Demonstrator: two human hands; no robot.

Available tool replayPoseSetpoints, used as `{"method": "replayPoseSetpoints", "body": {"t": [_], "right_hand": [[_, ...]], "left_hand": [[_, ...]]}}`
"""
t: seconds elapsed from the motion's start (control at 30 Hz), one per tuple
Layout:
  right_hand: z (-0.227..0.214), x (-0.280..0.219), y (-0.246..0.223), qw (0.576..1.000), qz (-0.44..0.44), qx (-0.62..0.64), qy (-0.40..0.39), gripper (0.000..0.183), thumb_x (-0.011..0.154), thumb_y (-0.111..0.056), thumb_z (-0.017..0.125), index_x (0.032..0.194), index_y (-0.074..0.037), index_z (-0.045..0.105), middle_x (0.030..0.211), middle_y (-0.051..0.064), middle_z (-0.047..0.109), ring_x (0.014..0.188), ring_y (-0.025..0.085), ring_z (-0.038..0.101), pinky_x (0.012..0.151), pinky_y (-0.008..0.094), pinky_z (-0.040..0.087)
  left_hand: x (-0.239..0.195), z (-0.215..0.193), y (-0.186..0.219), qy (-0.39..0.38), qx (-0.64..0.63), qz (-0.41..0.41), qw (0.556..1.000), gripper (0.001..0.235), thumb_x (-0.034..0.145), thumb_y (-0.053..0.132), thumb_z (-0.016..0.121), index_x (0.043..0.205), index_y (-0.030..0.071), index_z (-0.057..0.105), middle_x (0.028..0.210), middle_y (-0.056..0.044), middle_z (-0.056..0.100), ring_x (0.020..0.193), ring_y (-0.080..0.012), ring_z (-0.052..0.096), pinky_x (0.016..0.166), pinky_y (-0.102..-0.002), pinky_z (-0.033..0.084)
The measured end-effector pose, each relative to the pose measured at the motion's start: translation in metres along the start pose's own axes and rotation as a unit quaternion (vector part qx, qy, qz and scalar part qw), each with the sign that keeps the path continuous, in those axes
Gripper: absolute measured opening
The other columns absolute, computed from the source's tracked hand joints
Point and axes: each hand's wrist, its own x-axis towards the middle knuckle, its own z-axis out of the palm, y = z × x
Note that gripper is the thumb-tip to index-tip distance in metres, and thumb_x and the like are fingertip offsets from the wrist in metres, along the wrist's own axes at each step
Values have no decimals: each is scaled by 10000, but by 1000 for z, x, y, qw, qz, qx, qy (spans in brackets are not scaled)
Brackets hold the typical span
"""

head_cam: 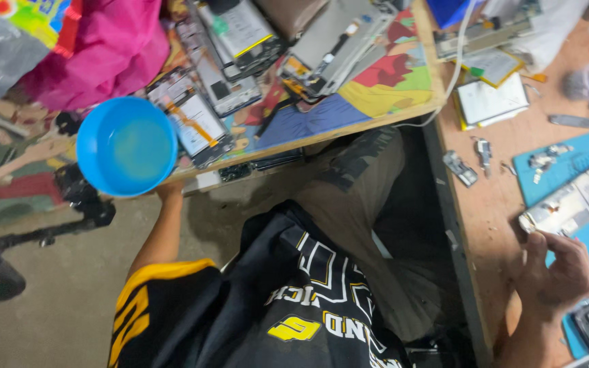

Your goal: The person disassembles a smartphone by prying open the case and removing internal components. They then handle a second phone, using a screwdriver to remove screws and a utility knife to separate the screen from the frame. The work is performed on a cluttered workbench with multiple phone parts and tools visible.

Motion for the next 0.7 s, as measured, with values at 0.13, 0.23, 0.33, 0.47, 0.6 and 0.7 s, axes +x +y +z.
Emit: {"method": "replayPoseSetpoints", "body": {"t": [0.13,0.23,0.33,0.47,0.6,0.7], "right_hand": [[-4,7,-9,995,-34,-80,49,61,1007,74,757,1027,50,705,969,152,705,913,197,680,842,291,529],[-2,15,-17,997,-31,-30,70,68,987,50,751,1006,20,693,932,130,707,845,188,677,858,300,539],[-9,23,-32,994,15,-68,80,89,962,2,773,1029,2,713,952,124,706,847,192,675,805,310,540],[-18,33,-45,988,45,-102,104,99,967,-38,793,1034,-10,724,943,114,706,827,181,667,773,310,538],[-27,38,-44,985,64,-83,136,92,986,-44,782,1051,-12,724,936,102,698,820,172,655,762,310,536],[-33,40,-41,982,81,-85,151,104,986,-46,774,1068,-7,723,922,104,692,810,162,665,743,298,536]], "left_hand": [[-13,12,47,20,-118,172,978,250,956,214,629,1152,67,680,1023,-144,733,934,-300,697,835,-406,548],[-31,23,119,-253,-322,95,907,212,960,144,640,1130,25,684,869,-151,735,762,-204,698,702,-333,550],[-60,1,216,-388,-302,169,854,244,952,175,686,1155,40,692,821,-122,766,723,-149,727,660,-301,555],[-107,-64,349,-475,-284,260,791,229,893,174,725,1104,88,745,790,-109,786,666,-162,711,606,-320,542],[-136,-108,457,-416,-433,405,689,152,908,113,745,1040,49,707,868,-83,714,761,-161,729,676,-304,574],[-144,-110,517,-346,-444,477,675,130,939,86,727,1041,37,664,904,-99,681,813,-232,701,763,-344,556]]}}
